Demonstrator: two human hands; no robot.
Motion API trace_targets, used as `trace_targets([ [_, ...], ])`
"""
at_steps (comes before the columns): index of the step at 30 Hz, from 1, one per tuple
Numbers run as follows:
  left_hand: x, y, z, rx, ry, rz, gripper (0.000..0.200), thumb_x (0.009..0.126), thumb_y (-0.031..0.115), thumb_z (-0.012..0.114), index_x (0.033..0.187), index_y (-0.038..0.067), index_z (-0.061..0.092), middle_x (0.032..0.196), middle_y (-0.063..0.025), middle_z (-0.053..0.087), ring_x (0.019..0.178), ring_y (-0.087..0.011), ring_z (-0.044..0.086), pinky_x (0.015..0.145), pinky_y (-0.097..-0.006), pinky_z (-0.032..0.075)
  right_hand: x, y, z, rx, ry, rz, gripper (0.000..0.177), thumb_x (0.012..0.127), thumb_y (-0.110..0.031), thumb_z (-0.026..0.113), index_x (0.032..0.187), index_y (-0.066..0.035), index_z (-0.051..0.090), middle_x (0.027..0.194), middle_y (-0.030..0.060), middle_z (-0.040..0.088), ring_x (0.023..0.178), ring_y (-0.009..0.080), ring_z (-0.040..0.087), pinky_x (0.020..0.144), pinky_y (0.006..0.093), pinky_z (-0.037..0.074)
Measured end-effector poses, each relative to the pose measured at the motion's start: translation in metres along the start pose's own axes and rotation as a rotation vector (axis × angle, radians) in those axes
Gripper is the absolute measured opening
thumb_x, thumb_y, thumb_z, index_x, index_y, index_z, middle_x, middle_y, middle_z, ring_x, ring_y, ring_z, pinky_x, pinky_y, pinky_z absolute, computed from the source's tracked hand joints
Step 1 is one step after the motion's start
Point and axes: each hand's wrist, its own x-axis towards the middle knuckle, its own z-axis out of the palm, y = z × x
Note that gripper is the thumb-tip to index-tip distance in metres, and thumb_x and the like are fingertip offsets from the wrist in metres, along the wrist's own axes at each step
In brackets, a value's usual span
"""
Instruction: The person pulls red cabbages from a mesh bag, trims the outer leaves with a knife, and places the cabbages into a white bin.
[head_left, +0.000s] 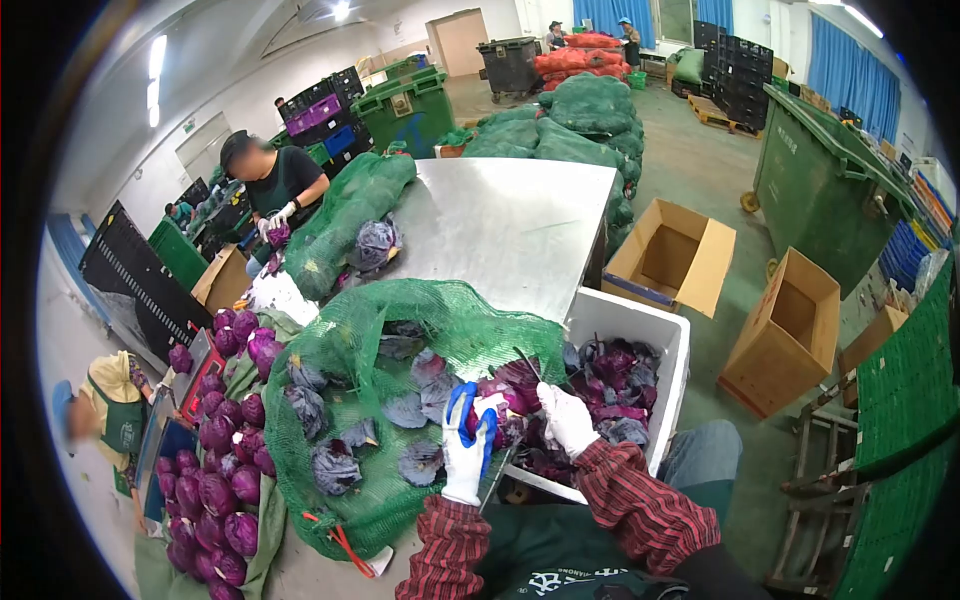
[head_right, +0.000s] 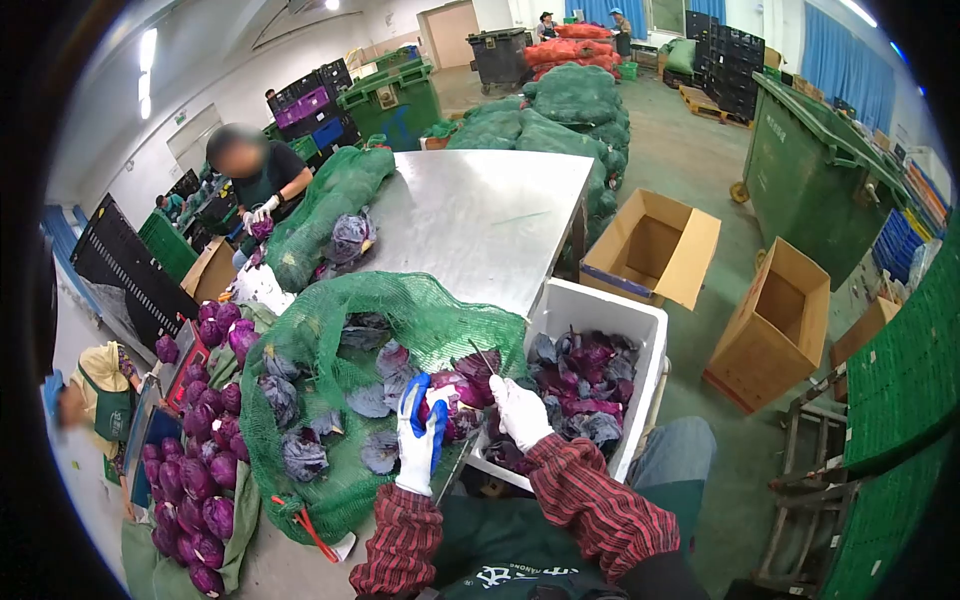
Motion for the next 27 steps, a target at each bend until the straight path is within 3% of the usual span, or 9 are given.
trace_targets([
  [5, 0.001, 0.004, -0.013, 0.068, -0.015, -0.026, 0.053, 0.085, 0.024, 0.068, 0.134, 0.009, 0.051, 0.126, -0.0153, 0.048, 0.118, -0.0288, 0.046, 0.103, -0.0389, 0.037, 0.027, 0.047, -0.021, -0.03, 0.148, 0.289, 0.054, 0.099, -0.049, 0.035, 0.097, -0.001, 0.059, 0.059, 0.0149, 0.06, 0.046, 0.0228, 0.058, 0.054, 0.0366, 0.049],
  [6, 0.0, 0.002, -0.017, 0.169, -0.042, -0.057, 0.058, 0.083, 0.027, 0.071, 0.135, 0.013, 0.051, 0.123, -0.0152, 0.046, 0.115, -0.0289, 0.045, 0.101, -0.0399, 0.036, 0.057, 0.124, 0.005, -0.477, 0.314, -0.006, 0.057, 0.099, -0.05, 0.034, 0.112, 0.001, 0.055, 0.06, 0.015, 0.06, 0.051, 0.0242, 0.061, 0.056, 0.0383, 0.049],
  [9, -0.009, 0.015, -0.011, 0.176, 0.019, -0.081, 0.064, 0.079, 0.027, 0.074, 0.136, 0.015, 0.05, 0.118, -0.0157, 0.045, 0.112, -0.0305, 0.045, 0.098, -0.0416, 0.037, -0.005, 0.031, -0.002, -0.215, 0.178, -0.115, 0.072, 0.098, -0.053, 0.034, 0.142, 0.003, 0.03, 0.064, 0.0162, 0.061, 0.057, 0.0261, 0.063, 0.056, 0.0391, 0.049],
  [16, -0.014, 0.02, 0.002, 0.225, 0.112, -0.059, 0.066, 0.077, 0.029, 0.075, 0.136, 0.014, 0.05, 0.116, -0.0164, 0.043, 0.11, -0.0326, 0.045, 0.096, -0.0431, 0.038, -0.027, 0.016, 0.029, -0.467, 0.097, -0.542, 0.05, 0.099, -0.028, 0.042, 0.139, 0.0, 0.034, 0.103, 0.0263, 0.062, 0.063, 0.0297, 0.064, 0.057, 0.0393, 0.051],
  [18, -0.01, 0.017, -0.009, 0.209, 0.089, -0.101, 0.068, 0.078, 0.027, 0.075, 0.138, 0.012, 0.047, 0.123, -0.0167, 0.044, 0.115, -0.0315, 0.044, 0.099, -0.0421, 0.037, -0.02, 0.014, 0.012, -0.016, -0.28, 0.101, 0.052, 0.09, -0.008, 0.048, 0.139, 0.0, 0.033, 0.127, 0.029, 0.049, 0.066, 0.0347, 0.063, 0.06, 0.0413, 0.052],
  [19, -0.007, 0.014, -0.011, 0.084, 0.025, -0.124, 0.069, 0.078, 0.026, 0.075, 0.139, 0.011, 0.045, 0.127, -0.0164, 0.045, 0.117, -0.0304, 0.043, 0.101, -0.0414, 0.036, -0.023, 0.036, 0.023, -0.39, 0.105, -0.571, 0.054, 0.091, -0.011, 0.048, 0.142, -0.003, 0.032, 0.111, 0.0257, 0.059, 0.064, 0.0358, 0.062, 0.06, 0.041, 0.052],
  [20, -0.006, 0.012, -0.013, -0.043, -0.043, -0.15, 0.071, 0.078, 0.025, 0.075, 0.14, 0.011, 0.044, 0.132, -0.0162, 0.045, 0.119, -0.0292, 0.043, 0.104, -0.0407, 0.035, -0.016, 0.057, 0.031, -0.356, 0.195, -0.612, 0.053, 0.098, -0.026, 0.044, 0.144, -0.005, 0.03, 0.084, 0.0219, 0.065, 0.062, 0.0321, 0.063, 0.06, 0.0395, 0.051],
  [23, -0.007, 0.014, -0.012, -0.165, -0.121, -0.143, 0.076, 0.075, 0.016, 0.078, 0.14, 0.004, 0.041, 0.139, -0.0142, 0.043, 0.126, -0.0264, 0.043, 0.108, -0.0377, 0.033, -0.039, -0.023, -0.004, -0.452, 0.077, -0.565, 0.053, 0.102, -0.032, 0.034, 0.143, 0.0, 0.029, 0.096, 0.026, 0.064, 0.069, 0.0296, 0.065, 0.055, 0.0405, 0.049],
  [27, -0.007, 0.03, -0.006, -0.116, -0.153, -0.105, 0.082, 0.068, 0.01, 0.08, 0.139, -0.001, 0.039, 0.138, -0.0168, 0.044, 0.126, -0.026, 0.046, 0.107, -0.0366, 0.036, -0.037, -0.04, -0.003, -0.524, -0.037, -0.503, 0.067, 0.098, -0.039, 0.041, 0.148, -0.001, 0.017, 0.059, 0.0164, 0.06, 0.05, 0.0323, 0.06, 0.047, 0.0418, 0.046],
])
